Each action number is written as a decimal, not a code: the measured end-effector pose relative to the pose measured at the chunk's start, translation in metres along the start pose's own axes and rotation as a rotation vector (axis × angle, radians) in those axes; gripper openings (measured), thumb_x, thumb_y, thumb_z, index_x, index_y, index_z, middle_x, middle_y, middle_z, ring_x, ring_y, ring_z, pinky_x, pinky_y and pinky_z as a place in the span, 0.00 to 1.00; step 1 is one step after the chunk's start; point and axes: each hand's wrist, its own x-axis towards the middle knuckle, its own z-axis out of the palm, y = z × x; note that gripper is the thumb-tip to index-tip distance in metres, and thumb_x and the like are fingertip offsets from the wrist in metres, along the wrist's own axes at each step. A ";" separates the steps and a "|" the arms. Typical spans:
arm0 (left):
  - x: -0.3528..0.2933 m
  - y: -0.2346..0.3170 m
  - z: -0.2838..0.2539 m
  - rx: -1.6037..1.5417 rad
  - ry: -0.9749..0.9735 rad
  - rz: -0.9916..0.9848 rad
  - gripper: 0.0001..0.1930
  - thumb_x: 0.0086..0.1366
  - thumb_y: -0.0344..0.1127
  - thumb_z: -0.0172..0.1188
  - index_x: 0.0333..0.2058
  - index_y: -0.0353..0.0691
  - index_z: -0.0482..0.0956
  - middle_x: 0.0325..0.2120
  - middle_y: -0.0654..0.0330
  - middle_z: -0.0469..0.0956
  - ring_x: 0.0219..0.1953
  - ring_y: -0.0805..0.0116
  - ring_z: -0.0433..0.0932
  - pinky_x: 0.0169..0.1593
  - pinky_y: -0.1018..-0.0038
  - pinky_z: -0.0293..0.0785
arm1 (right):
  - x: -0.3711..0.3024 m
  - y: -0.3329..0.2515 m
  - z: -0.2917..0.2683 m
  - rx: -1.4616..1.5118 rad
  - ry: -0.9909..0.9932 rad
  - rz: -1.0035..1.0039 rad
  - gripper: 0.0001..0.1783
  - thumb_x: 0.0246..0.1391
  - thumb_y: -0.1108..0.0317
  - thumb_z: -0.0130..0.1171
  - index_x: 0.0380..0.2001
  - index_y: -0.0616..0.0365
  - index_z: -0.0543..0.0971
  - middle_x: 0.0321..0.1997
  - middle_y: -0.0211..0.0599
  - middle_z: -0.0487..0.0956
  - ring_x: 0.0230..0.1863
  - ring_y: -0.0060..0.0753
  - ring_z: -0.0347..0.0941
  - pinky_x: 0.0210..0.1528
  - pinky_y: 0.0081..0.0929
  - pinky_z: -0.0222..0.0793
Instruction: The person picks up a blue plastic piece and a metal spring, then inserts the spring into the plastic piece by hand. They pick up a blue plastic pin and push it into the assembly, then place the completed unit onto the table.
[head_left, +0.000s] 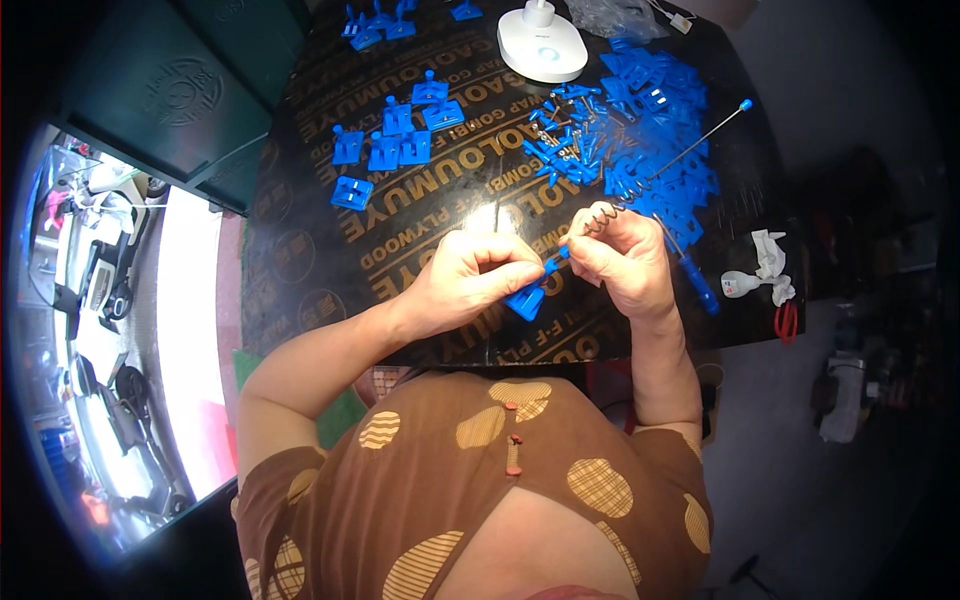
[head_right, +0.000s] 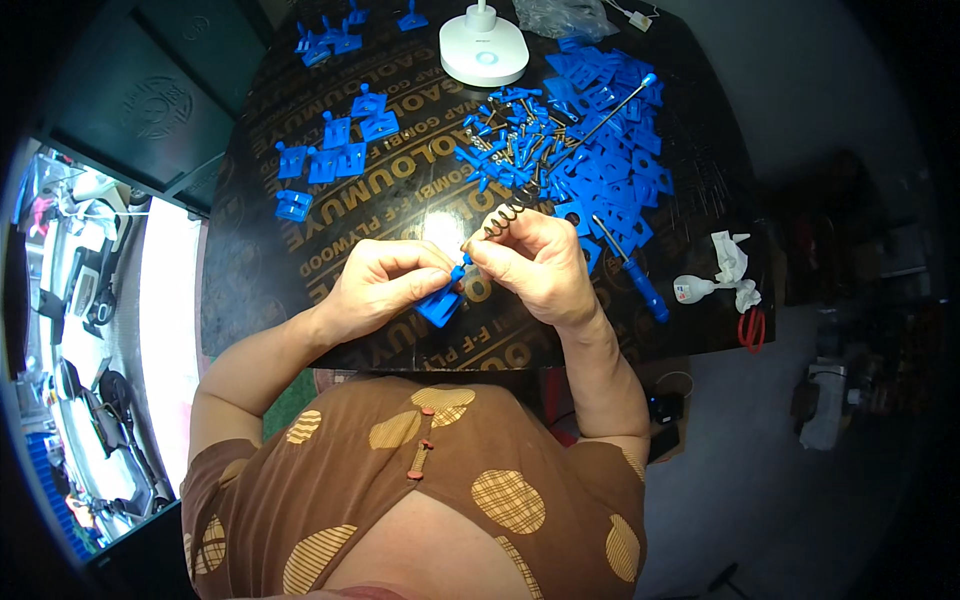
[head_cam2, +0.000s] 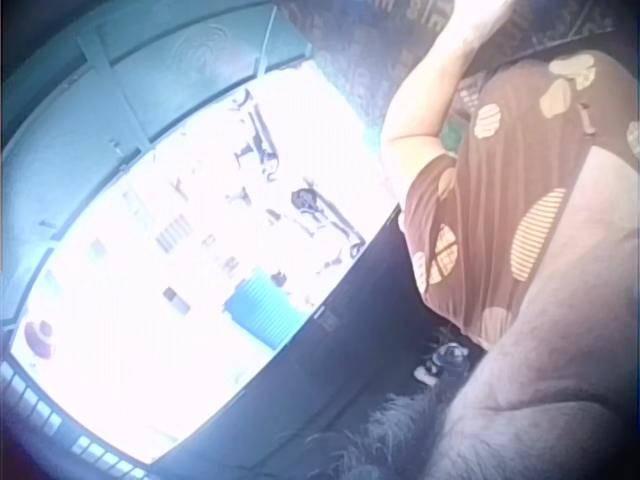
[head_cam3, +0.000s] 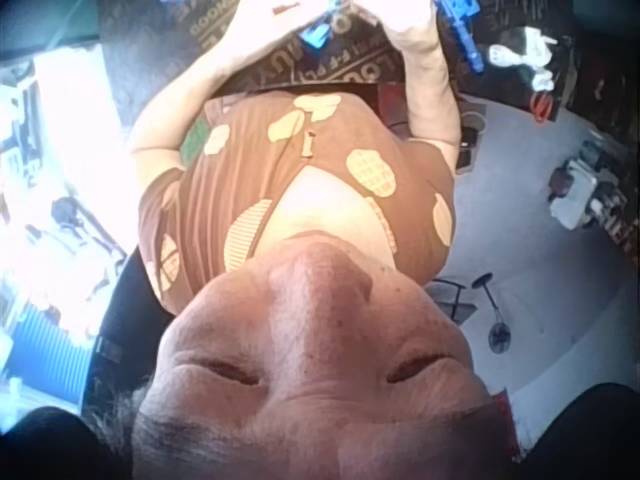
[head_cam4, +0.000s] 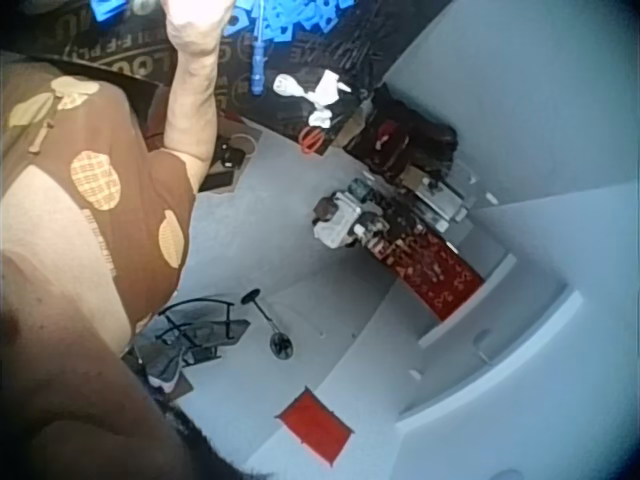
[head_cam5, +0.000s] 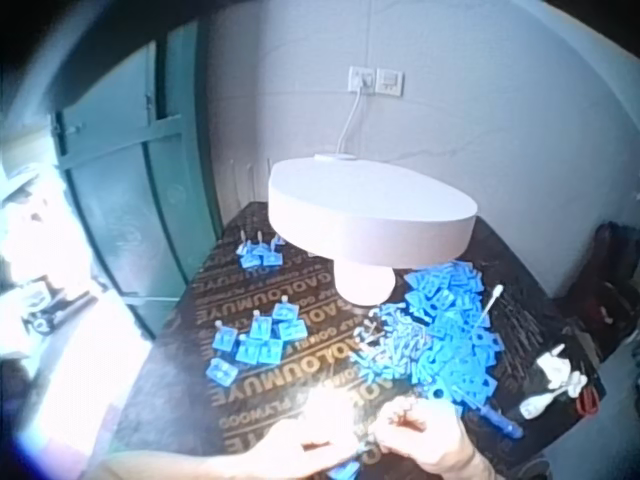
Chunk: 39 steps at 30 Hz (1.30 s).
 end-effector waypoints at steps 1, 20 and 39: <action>0.000 0.000 0.001 -0.013 0.005 -0.019 0.09 0.65 0.30 0.57 0.38 0.29 0.79 0.34 0.58 0.79 0.39 0.74 0.75 0.45 0.76 0.71 | 0.000 -0.001 0.001 0.024 -0.017 0.015 0.02 0.54 0.74 0.59 0.29 0.62 0.78 0.23 0.25 0.76 0.23 0.10 0.67 0.25 0.10 0.61; -0.001 -0.003 0.000 -0.133 0.001 -0.109 0.10 0.66 0.33 0.55 0.37 0.31 0.77 0.33 0.59 0.78 0.36 0.75 0.74 0.44 0.78 0.71 | 0.001 0.002 0.001 -0.031 0.010 0.022 0.04 0.53 0.73 0.59 0.26 0.60 0.77 0.20 0.24 0.74 0.20 0.08 0.65 0.20 0.09 0.56; 0.002 -0.002 0.001 -0.375 -0.166 -0.153 0.17 0.57 0.30 0.64 0.42 0.36 0.68 0.44 0.52 0.71 0.47 0.58 0.75 0.51 0.62 0.73 | 0.002 0.000 -0.001 -0.012 0.097 0.080 0.10 0.54 0.70 0.59 0.21 0.61 0.74 0.18 0.24 0.72 0.17 0.08 0.62 0.17 0.10 0.51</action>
